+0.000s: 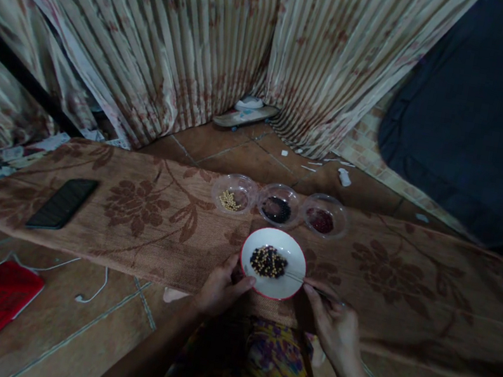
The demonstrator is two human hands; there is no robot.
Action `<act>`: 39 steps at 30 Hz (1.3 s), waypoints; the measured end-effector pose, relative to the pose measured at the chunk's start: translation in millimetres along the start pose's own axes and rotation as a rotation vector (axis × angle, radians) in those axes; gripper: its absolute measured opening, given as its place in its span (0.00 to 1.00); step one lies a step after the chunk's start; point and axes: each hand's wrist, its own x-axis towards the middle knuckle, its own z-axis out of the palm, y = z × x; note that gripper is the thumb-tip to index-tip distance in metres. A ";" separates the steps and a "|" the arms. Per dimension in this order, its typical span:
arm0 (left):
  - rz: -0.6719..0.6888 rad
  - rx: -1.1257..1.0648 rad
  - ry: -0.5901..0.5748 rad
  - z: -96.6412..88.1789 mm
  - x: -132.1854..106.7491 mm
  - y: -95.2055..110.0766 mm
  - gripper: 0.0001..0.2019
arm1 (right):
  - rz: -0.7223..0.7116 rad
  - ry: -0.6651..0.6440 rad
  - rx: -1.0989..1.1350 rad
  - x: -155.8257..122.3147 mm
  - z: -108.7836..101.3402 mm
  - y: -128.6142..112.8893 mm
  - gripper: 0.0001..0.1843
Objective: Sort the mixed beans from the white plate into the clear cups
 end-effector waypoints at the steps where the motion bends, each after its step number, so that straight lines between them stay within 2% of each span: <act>1: 0.003 0.005 0.001 0.2 0.1 -0.9 0.27 | 0.006 0.003 0.001 -0.1 -0.5 -0.9 0.15; 6: 0.034 0.016 -0.017 -1.6 0.3 0.7 0.26 | 0.020 -0.003 -0.002 -0.8 -0.2 -2.9 0.16; 19: 0.010 0.073 -0.028 -2.3 0.5 -2.2 0.26 | 0.024 0.018 -0.007 -1.5 1.0 1.4 0.16; 26: 0.017 0.074 -0.018 -0.5 1.5 -6.7 0.26 | -0.005 -0.023 -0.001 -5.4 3.0 -3.0 0.16; 39: 0.000 0.056 -0.025 -1.6 0.9 -3.6 0.26 | -0.039 -0.004 -0.015 -5.4 5.5 -0.8 0.16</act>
